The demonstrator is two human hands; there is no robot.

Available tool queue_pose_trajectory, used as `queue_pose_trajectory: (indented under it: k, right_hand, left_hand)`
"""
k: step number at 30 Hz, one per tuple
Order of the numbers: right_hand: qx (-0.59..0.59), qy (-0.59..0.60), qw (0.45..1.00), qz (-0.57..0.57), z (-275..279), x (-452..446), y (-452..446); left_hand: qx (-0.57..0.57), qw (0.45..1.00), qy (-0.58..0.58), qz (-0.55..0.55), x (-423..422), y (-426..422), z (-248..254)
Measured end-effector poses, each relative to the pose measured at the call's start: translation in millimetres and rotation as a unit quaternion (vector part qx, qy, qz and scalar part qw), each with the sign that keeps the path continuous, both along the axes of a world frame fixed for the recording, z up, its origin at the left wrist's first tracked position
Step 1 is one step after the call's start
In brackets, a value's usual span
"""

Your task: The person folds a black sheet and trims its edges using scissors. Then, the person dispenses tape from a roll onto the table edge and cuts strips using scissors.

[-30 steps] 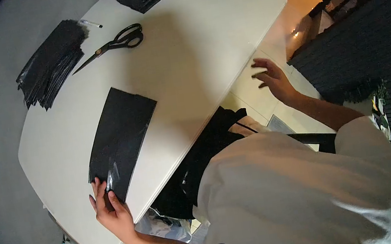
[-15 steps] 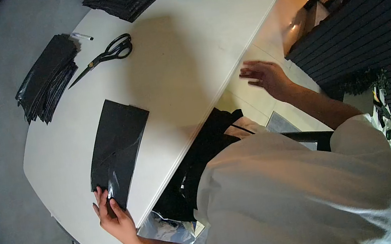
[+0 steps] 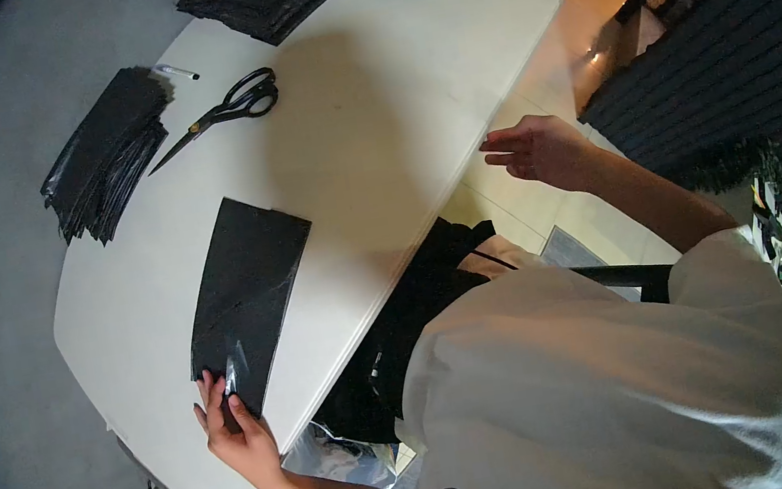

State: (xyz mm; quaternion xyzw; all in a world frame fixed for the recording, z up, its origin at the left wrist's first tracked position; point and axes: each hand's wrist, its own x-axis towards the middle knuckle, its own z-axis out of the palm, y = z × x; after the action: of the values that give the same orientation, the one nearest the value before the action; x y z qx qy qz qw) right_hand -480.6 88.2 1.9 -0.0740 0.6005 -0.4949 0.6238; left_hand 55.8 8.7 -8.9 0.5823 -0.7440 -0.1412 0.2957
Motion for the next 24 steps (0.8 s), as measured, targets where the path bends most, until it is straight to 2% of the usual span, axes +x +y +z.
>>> queue_pose_trajectory:
  k: [2,11,15,24]
  right_hand:
    - [-0.024,-0.01,0.996,-0.088,6.4,7.5,3.3]
    - [-0.086,-0.057,0.993,-0.055,24.2,15.1,1.7]
    - [-0.086,-0.066,0.992,-0.06,25.3,16.6,3.3]
    - [-0.029,-0.006,0.996,-0.079,15.1,18.3,-3.0]
  left_hand:
    - [0.003,1.0,-0.001,-0.003,-0.9,-0.2,1.6]
    - [0.001,1.0,0.0,0.0,-1.9,0.6,2.2]
    - [0.005,1.0,0.0,0.002,-1.9,1.9,2.3]
    - [0.006,1.0,0.003,-0.002,0.7,-0.2,-0.4]
